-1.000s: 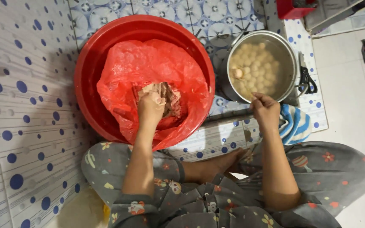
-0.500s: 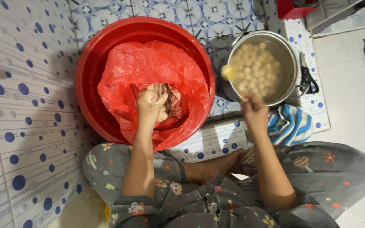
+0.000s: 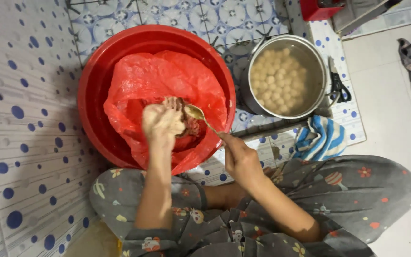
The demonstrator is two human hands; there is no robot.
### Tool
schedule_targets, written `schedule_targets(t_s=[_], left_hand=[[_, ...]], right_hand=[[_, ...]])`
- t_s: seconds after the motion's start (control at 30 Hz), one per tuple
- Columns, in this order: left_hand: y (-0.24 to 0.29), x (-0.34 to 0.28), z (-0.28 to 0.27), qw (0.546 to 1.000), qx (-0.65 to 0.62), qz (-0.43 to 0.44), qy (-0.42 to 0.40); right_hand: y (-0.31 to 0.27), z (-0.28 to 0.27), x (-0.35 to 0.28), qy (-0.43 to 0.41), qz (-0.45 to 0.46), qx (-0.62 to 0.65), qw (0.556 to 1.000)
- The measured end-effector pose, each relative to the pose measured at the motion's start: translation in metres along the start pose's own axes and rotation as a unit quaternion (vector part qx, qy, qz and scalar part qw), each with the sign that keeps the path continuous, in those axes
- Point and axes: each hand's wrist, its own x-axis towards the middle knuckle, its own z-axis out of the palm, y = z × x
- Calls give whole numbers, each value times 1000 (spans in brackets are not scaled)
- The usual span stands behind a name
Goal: Shaping meatballs by squeezing meat mixture through the hand and scooping it into a pot using a spoon
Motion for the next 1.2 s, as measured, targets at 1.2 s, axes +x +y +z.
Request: schedule_targets(t_s=[1.2], left_hand=[[13,-23,14,945,320,62,33]], right_hand=[[262,-320,-69,117,316,214,917]])
